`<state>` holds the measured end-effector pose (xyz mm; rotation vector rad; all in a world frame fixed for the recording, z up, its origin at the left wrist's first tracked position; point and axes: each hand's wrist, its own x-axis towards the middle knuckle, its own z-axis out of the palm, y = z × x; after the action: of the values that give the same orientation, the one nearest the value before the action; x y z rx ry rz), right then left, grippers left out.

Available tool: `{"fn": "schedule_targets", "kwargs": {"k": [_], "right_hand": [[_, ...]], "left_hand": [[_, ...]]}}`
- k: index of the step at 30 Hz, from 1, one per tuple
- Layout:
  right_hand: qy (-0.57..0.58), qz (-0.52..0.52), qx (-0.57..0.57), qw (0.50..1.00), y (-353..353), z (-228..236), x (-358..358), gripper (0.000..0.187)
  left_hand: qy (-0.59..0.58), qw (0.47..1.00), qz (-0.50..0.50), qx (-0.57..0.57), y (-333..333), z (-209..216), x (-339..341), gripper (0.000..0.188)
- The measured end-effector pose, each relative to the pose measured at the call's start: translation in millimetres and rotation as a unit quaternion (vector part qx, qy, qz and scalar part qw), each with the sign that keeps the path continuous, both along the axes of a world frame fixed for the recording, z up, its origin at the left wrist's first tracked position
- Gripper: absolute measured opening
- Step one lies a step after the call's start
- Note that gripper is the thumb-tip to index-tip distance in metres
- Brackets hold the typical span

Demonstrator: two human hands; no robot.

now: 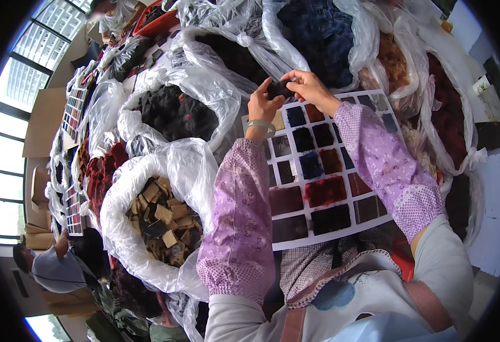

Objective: Matching fabric samples from large bags to a color reference chart.

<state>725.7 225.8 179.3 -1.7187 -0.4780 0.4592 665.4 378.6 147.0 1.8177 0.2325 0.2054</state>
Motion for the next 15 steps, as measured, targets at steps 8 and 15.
{"fn": "schedule_targets", "kwargs": {"k": [8,15], "right_hand": [[-0.307,-0.05,-0.111,0.944,15,-26,-2,0.039],[-0.546,-0.105,-0.276,0.784,1,-27,53,0.036]], "left_hand": [[-0.015,0.943,-0.049,-0.328,-17,9,8,0.05],[0.042,0.934,0.061,-0.349,0,14,-4,0.042]]}}
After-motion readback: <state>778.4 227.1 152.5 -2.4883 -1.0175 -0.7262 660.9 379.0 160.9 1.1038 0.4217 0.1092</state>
